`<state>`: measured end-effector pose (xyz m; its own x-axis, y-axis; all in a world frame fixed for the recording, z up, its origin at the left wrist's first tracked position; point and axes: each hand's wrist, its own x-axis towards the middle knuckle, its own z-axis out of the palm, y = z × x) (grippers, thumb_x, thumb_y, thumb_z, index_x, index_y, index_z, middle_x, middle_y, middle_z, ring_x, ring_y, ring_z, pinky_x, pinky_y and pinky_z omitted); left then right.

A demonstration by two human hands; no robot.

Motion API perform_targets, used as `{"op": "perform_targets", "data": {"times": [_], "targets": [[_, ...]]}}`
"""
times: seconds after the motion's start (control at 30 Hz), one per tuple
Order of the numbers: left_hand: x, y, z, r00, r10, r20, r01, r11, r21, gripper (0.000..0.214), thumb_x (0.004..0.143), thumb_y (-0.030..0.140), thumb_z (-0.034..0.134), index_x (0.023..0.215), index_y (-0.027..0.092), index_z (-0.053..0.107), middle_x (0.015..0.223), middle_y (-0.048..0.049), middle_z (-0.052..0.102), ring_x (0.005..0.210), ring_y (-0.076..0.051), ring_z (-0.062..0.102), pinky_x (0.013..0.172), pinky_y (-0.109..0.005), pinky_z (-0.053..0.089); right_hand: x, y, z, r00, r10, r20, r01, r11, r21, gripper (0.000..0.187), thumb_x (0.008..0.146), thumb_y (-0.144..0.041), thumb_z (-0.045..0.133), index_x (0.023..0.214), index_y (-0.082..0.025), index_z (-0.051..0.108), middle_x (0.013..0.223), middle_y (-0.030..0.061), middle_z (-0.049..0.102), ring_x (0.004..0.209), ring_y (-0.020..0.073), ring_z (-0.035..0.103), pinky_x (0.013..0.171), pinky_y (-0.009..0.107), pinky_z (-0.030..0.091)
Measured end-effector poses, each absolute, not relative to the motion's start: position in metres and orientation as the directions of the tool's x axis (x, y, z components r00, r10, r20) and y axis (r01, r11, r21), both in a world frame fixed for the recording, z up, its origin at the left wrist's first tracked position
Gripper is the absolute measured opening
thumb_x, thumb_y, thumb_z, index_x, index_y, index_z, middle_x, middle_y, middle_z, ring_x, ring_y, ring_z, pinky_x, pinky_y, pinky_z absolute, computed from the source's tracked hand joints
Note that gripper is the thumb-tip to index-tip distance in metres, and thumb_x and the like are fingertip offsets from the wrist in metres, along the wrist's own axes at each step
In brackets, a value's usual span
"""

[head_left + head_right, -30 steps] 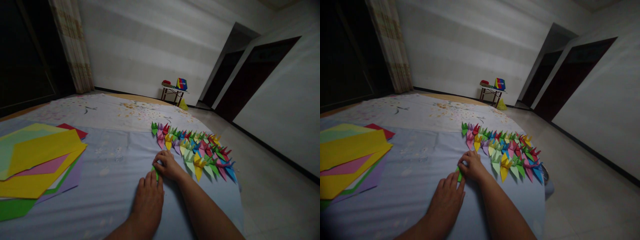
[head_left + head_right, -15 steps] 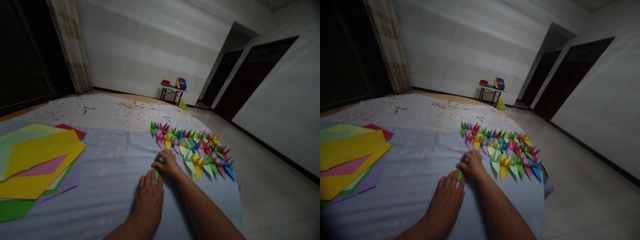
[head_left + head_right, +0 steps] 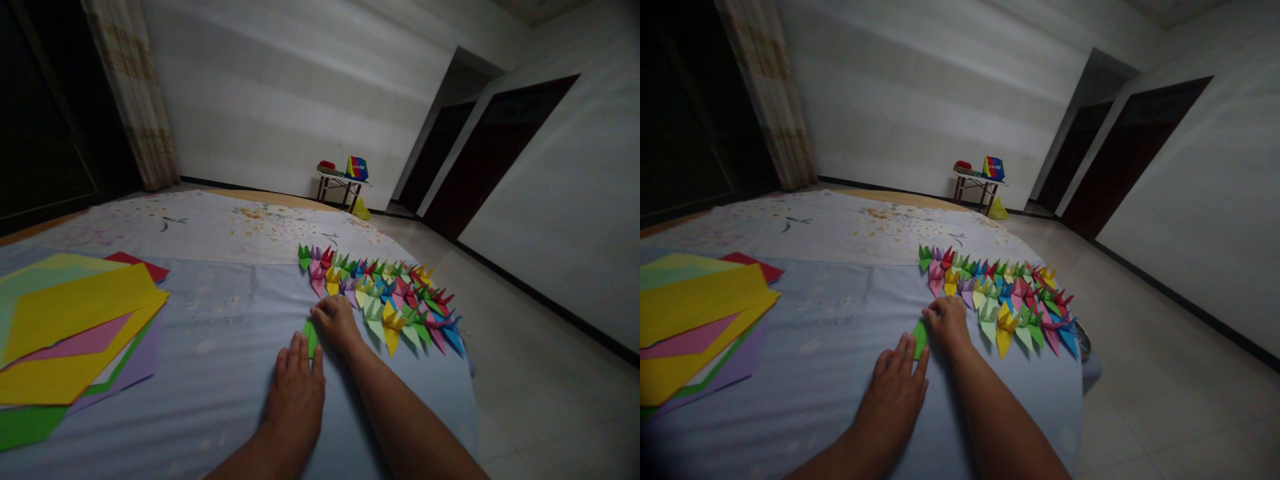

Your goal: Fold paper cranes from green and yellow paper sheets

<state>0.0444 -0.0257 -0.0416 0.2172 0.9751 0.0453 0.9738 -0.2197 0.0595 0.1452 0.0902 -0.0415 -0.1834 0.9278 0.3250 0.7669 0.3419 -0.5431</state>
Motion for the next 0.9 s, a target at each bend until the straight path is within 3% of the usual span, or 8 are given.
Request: {"op": "perform_targets", "data": {"times": [0.3,0.47,0.67,0.9], "targets": [[0.045,-0.03,-0.045,0.218,0.974,0.061,0.975,-0.22,0.022,0.049,0.087,0.02,0.039,0.134,0.009,0.039,0.141,-0.0206,0.031,0.133,-0.031,0.023,0.105,-0.051,0.024,0.154,0.082,-0.042,-0.298,0.942,0.156,0.778,0.334,-0.532,0.021,0.071,-0.043,0.069,0.073,-0.022,0.068,0.084,0.0035,0.059,0.091,0.0213,0.046,0.079,0.033,0.028],[0.047,-0.036,-0.036,0.2,0.979,0.036,0.979,-0.199,-0.044,0.051,0.087,0.029,0.043,0.131,0.003,0.042,0.138,-0.0236,0.034,0.132,-0.031,0.025,0.107,-0.047,0.023,0.153,0.084,-0.042,-0.28,0.948,0.148,0.791,0.316,-0.524,0.02,0.071,-0.043,0.068,0.074,-0.023,0.068,0.082,0.0033,0.059,0.09,0.0208,0.046,0.078,0.032,0.028],[0.047,-0.034,-0.028,0.22,0.975,-0.038,0.966,-0.223,-0.129,0.049,0.089,0.031,0.041,0.13,0.006,0.044,0.136,-0.0217,0.04,0.13,-0.03,0.031,0.107,-0.045,0.023,0.149,0.082,-0.042,-0.261,0.95,0.174,0.809,0.313,-0.498,0.019,0.073,-0.04,0.067,0.074,-0.022,0.067,0.08,0.0037,0.06,0.087,0.0204,0.046,0.077,0.032,0.029],[0.042,-0.031,-0.021,0.241,0.97,0.032,0.97,-0.239,-0.052,0.048,0.087,0.034,0.045,0.125,0.006,0.051,0.131,-0.0224,0.049,0.126,-0.031,0.039,0.107,-0.047,0.019,0.148,0.081,-0.039,-0.252,0.939,0.233,0.821,0.335,-0.462,0.019,0.075,-0.04,0.064,0.075,-0.021,0.068,0.08,0.0041,0.062,0.086,0.0196,0.048,0.077,0.031,0.03]]}}
